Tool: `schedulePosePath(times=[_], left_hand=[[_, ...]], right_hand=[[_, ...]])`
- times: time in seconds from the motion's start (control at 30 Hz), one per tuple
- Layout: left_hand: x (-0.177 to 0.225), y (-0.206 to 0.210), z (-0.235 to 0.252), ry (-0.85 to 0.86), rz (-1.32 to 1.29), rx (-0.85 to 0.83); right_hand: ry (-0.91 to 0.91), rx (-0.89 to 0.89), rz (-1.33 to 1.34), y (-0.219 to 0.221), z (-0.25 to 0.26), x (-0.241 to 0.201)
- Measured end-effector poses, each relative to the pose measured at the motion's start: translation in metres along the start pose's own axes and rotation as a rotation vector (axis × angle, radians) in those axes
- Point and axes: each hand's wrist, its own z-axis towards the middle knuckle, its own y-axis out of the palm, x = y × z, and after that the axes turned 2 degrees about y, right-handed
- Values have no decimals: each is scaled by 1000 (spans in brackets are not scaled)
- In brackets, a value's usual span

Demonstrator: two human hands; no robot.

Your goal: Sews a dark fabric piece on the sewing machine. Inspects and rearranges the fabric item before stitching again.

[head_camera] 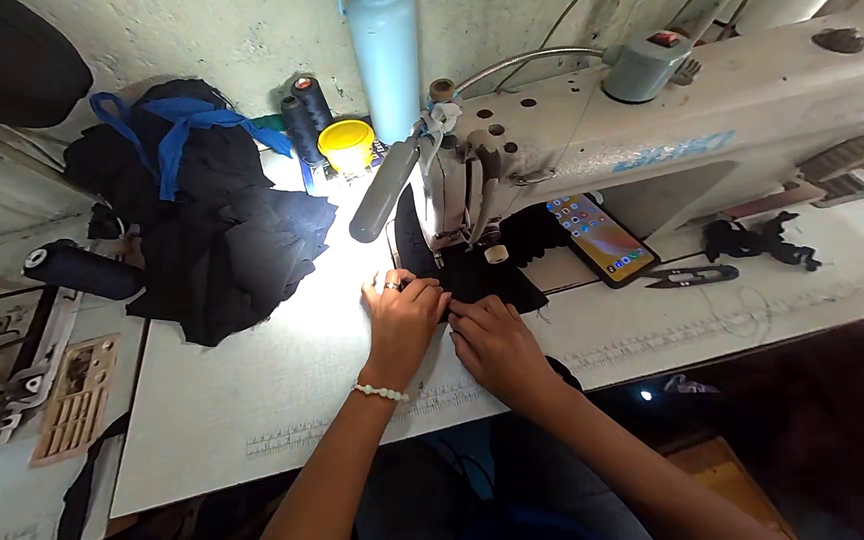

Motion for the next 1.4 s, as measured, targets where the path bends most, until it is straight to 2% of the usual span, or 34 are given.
schedulePosePath(times=[0.1, 0.27, 0.4, 0.6, 0.7, 1.13, 1.4], left_hand=[[1, 2, 4, 35, 50, -22], [1, -4, 4, 58, 67, -66], [3, -4, 4, 110, 91, -45], [1, -4, 4, 156, 114, -57], [3, -4, 4, 145, 127, -66], [8, -4, 2, 54, 134, -75], [-7, 1, 14, -71, -21, -153]], right_hand=[[44, -58, 111, -7, 3, 4], [137, -251, 351, -32, 29, 22], [9, -79, 248, -14, 51, 36], [-225, -52, -50, 10, 41, 52], [-288, -21, -167, 12, 36, 51], [-198, 43, -162, 12, 32, 51], [-173, 23, -104, 14, 55, 67]])
